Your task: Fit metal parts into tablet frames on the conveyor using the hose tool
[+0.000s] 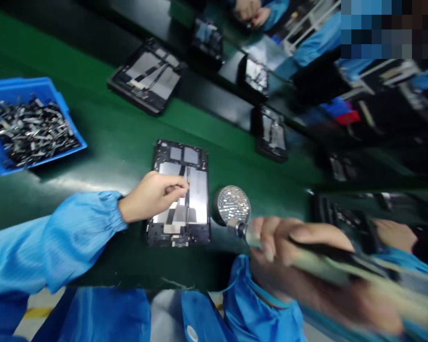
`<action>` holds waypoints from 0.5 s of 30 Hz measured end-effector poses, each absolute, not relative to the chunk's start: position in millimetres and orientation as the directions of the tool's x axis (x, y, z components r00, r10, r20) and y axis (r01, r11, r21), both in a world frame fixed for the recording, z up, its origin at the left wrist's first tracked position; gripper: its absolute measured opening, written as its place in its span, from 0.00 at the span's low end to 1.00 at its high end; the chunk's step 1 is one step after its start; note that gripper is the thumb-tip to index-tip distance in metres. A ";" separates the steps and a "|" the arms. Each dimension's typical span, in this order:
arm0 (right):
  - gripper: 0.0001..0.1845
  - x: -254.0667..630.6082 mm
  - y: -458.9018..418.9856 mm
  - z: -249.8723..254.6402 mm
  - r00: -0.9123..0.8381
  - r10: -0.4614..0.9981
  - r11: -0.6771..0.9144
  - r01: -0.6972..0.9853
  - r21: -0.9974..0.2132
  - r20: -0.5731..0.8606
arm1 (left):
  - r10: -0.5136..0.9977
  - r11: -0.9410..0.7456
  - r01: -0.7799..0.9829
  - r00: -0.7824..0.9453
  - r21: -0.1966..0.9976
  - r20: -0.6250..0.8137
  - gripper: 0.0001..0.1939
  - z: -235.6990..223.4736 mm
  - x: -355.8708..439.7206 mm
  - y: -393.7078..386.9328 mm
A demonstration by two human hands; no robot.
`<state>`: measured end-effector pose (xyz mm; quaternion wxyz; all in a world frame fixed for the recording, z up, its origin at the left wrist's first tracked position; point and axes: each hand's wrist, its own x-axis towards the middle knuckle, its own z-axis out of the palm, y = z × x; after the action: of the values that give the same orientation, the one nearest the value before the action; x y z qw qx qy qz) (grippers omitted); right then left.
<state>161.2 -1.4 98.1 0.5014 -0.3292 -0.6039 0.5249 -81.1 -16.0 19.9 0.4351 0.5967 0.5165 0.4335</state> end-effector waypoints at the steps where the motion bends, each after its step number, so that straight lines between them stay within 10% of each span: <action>1: 0.19 162.2 11.1 93.5 -0.158 0.912 0.347 -0.200 -0.916 0.379 | 0.996 -0.066 0.226 0.079 0.972 0.050 0.11 23.4 -83.8 -14.7; 15: 0.20 149.0 75.8 37.2 0.172 0.943 0.323 -0.258 -0.910 0.286 | 0.968 0.198 0.223 -0.196 0.955 -0.155 0.16 44.2 -111.6 18.7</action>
<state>149.0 75.8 37.2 0.6699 -0.3707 -0.4614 0.4483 -111.6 18.7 44.2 0.4324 0.4638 0.6418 0.4312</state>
